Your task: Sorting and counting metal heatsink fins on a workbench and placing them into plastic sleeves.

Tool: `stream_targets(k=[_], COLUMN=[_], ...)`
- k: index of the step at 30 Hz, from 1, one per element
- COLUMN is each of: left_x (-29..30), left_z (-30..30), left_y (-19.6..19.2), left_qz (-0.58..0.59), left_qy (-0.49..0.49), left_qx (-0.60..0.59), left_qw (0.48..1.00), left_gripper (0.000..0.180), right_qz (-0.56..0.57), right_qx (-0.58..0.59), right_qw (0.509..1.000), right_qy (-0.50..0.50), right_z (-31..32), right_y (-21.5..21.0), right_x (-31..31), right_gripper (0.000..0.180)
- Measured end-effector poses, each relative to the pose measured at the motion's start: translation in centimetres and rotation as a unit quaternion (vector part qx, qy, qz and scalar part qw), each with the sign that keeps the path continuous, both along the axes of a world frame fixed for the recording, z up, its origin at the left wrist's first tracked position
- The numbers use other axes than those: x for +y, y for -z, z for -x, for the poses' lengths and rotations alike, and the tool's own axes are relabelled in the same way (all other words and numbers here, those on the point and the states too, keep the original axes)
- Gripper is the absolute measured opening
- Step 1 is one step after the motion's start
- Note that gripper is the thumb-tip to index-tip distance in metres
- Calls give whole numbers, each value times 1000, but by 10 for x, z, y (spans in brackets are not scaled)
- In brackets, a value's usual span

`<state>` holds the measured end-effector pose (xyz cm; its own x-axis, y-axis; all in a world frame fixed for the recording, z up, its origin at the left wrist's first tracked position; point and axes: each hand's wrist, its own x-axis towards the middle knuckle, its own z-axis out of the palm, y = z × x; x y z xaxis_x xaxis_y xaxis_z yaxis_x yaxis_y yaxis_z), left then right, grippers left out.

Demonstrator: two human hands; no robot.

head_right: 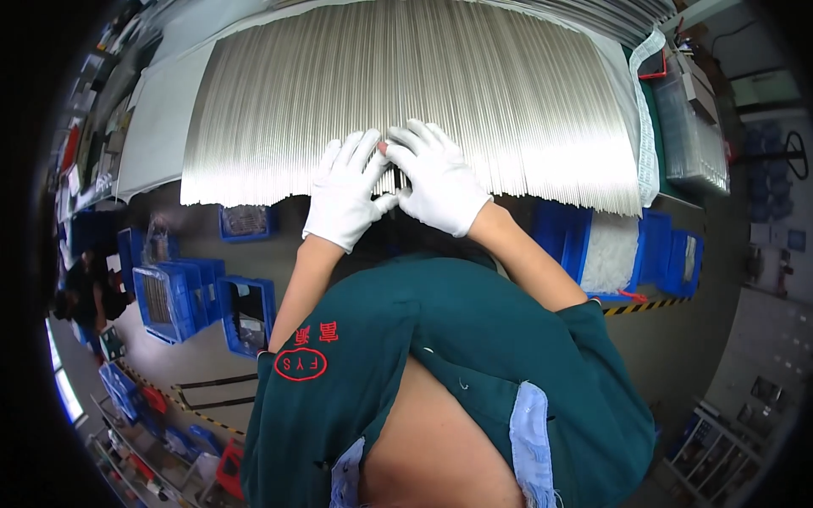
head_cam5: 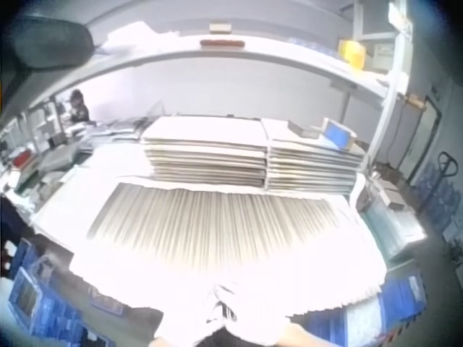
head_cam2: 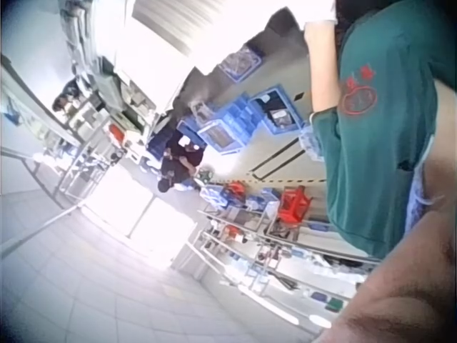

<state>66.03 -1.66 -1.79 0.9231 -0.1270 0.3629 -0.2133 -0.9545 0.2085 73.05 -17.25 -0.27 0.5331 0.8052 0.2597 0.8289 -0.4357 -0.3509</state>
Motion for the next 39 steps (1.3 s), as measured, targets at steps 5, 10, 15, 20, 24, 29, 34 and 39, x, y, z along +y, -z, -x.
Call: stream_targets(k=[5,10,15,20,24,29,34,39], left_x=[3,4,8,9,9,12,13,15], left_z=[1,3,6,7,7,10,11,12], left_y=[-1,0,2,2,2,2,3,2], left_qz=[9,-13,19,9,7,21,0,13], left_qy=[0,-15,-12,-20,-22,-24,-36,-34], left_qx=[-6,-4,-23,-11,-3,-18,-7,-8], left_qw=[1000,1000,999,1000,1000,999,999,999], left_gripper=[59,60,60,59,60,60,60,59], right_qz=[-3,-18,0,-14,-7,-13,-11,7], right_qx=[29,4,11,20,-5,12,4,7], right_qw=[1000,1000,1000,1000,1000,1000,1000,1000], right_qy=[-2,-6,-15,-12,-13,-16,-20,-25], right_z=[-2,-1,-3,-1,-2,-3,0,-2], right_y=[1,1,6,3,7,8,6,8], right_x=[-1,6,1,9,12,10,18,17], right_gripper=[55,52,52,52,52,55,56,56])
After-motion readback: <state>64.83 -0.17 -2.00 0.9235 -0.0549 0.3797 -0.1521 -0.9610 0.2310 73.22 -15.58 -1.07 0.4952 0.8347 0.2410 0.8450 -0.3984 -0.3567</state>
